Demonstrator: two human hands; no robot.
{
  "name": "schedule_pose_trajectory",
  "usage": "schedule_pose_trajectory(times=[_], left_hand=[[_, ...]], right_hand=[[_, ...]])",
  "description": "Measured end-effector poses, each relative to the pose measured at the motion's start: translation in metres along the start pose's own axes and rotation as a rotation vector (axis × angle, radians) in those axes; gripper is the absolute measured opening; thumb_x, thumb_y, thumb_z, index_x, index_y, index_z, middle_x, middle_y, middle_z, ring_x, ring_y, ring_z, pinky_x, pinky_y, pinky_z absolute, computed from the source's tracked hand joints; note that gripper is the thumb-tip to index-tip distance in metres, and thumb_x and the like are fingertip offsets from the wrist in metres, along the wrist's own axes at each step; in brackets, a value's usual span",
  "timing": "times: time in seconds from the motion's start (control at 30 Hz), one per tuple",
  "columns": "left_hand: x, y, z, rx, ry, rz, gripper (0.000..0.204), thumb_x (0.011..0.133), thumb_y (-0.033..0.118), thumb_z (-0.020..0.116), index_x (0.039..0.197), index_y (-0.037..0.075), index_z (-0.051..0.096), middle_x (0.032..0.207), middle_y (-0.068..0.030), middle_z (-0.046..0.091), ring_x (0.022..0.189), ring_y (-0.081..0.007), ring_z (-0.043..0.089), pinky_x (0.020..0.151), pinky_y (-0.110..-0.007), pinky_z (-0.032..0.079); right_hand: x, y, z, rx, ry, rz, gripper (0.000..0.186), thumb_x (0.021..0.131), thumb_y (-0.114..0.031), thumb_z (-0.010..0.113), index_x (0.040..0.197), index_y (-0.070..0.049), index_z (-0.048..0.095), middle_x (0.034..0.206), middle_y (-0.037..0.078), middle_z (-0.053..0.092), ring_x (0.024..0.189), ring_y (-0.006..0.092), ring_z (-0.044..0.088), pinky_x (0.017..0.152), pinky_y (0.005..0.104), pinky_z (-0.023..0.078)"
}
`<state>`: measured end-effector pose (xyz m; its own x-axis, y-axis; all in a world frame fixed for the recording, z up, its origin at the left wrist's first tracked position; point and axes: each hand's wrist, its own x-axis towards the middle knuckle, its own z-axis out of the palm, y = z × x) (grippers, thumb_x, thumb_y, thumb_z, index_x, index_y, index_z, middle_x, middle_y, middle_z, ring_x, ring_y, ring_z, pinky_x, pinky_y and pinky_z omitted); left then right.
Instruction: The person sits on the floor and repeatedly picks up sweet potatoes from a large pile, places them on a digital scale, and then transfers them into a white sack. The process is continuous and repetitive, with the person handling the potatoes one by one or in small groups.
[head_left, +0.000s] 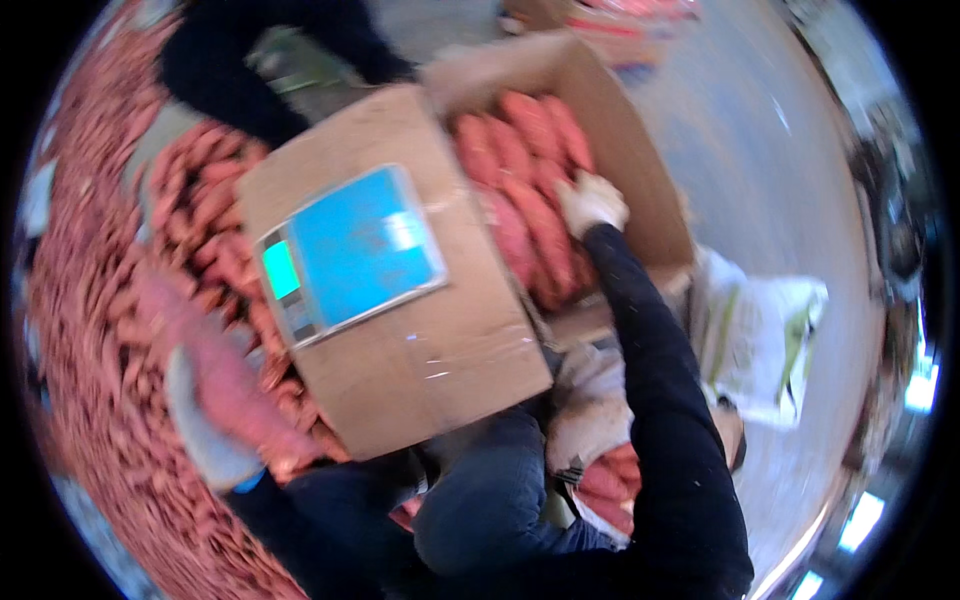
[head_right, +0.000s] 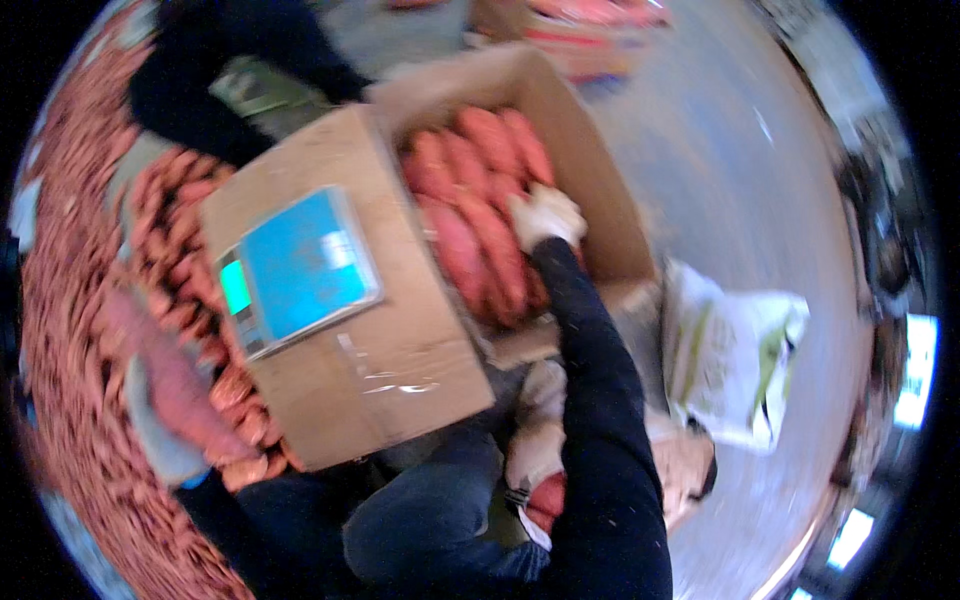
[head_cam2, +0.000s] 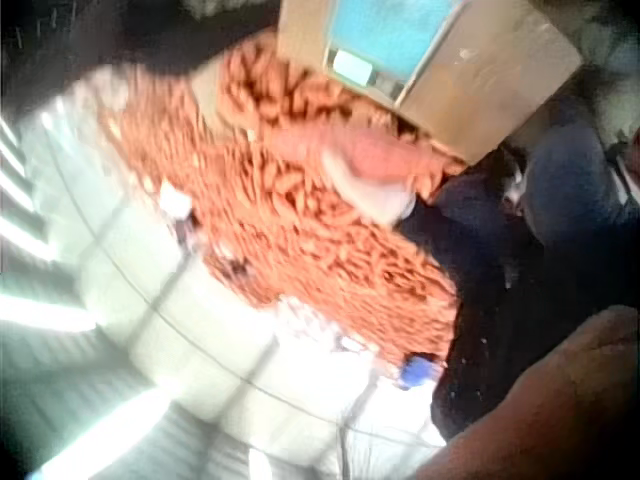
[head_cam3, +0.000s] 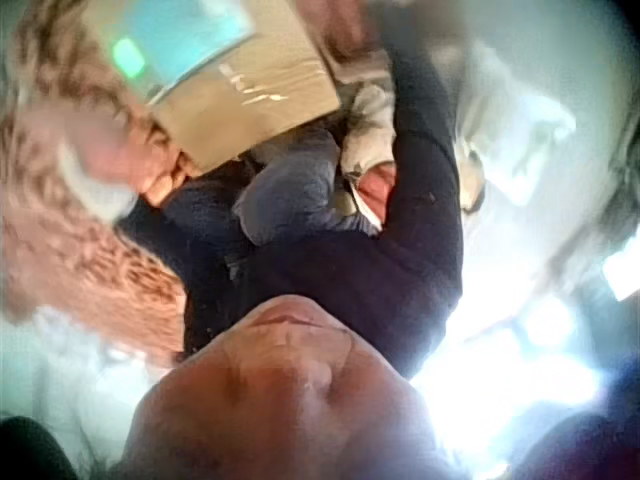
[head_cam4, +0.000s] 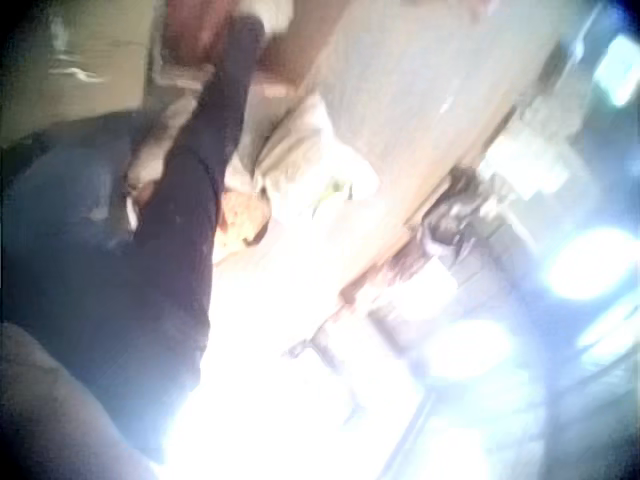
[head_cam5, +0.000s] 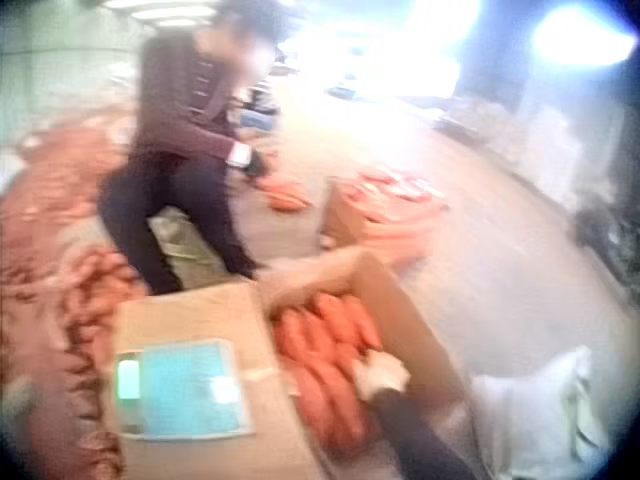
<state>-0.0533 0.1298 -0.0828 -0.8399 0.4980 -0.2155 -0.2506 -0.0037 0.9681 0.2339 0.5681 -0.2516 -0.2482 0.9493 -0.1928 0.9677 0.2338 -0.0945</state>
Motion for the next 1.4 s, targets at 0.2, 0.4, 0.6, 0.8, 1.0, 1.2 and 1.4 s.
schedule_pose_trajectory(times=[0.2,0.4,0.6,0.8,1.0,1.2,1.4], left_hand=[[0.005,0.013,0.051,-0.315,0.146,0.044,0.052,0.093,0.013,0.062,0.141,0.003,0.047,0.134,-0.0079,0.055,0.124,-0.0186,0.050,0.107,-0.032,0.038],[0.019,0.015,0.044,-0.497,0.099,0.237,0.058,0.091,0.011,0.064,0.144,0.005,0.042,0.136,-0.0100,0.053,0.125,-0.0189,0.050,0.104,-0.033,0.042],[0.022,0.018,0.033,-0.659,0.176,0.277,0.050,0.103,0.026,0.052,0.149,0.013,0.037,0.139,-0.0092,0.049,0.123,-0.0200,0.050,0.102,-0.034,0.043],[0.037,-0.006,0.013,-0.885,-0.090,0.119,0.059,0.098,0.027,0.058,0.150,0.026,0.030,0.105,-0.0032,0.054,0.067,-0.0090,0.050,0.048,-0.024,0.039],[0.038,-0.014,-0.001,-1.204,-0.524,0.289,0.042,0.101,0.029,0.054,0.138,0.009,0.053,0.114,-0.0037,0.057,0.099,-0.0144,0.054,0.085,-0.026,0.045],[0.034,-0.014,0.000,-0.852,-0.118,0.126,0.044,0.102,0.030,0.051,0.140,0.008,0.050,0.129,-0.0107,0.055,0.114,-0.0220,0.055,0.095,-0.030,0.045],[0.024,0.013,0.017,-0.557,0.105,0.018,0.045,0.102,0.029,0.049,0.141,0.007,0.048,0.135,-0.0110,0.054,0.122,-0.0233,0.053,0.100,-0.033,0.043]], right_hand=[[-0.086,-0.071,-0.055,0.734,0.332,-0.269,0.040,0.095,-0.024,0.054,0.124,0.003,0.057,0.127,0.026,0.057,0.114,0.0390,0.058,0.099,0.0434,0.046],[-0.237,-0.256,-0.118,1.326,-0.631,-0.802,0.058,0.097,-0.020,0.051,0.149,0.001,0.036,0.143,0.020,0.049,0.133,0.0240,0.047,0.109,0.0321,0.037],[-0.280,-0.313,-0.157,1.248,-0.612,-0.854,0.073,0.082,-0.028,0.071,0.141,0.004,0.043,0.128,0.019,0.057,0.118,0.0247,0.056,0.101,0.0325,0.043],[-0.243,-0.259,-0.132,0.991,-0.088,-0.666,0.071,0.069,-0.026,0.077,0.128,0.006,0.053,0.116,0.021,0.062,0.107,0.0291,0.061,0.093,0.0356,0.047],[-0.211,-0.226,-0.106,0.581,0.106,-0.460,0.081,0.065,-0.032,0.080,0.133,0.000,0.049,0.122,0.024,0.056,0.117,0.0394,0.054,0.098,0.0472,0.044],[-0.216,-0.238,-0.103,0.421,0.221,-0.421,0.077,0.066,-0.031,0.080,0.131,-0.004,0.049,0.119,0.023,0.057,0.113,0.0417,0.054,0.095,0.0492,0.046],[-0.224,-0.252,-0.107,0.198,0.293,-0.468,0.070,0.068,-0.026,0.082,0.129,-0.008,0.050,0.120,0.019,0.056,0.108,0.0408,0.055,0.090,0.0491,0.048]])
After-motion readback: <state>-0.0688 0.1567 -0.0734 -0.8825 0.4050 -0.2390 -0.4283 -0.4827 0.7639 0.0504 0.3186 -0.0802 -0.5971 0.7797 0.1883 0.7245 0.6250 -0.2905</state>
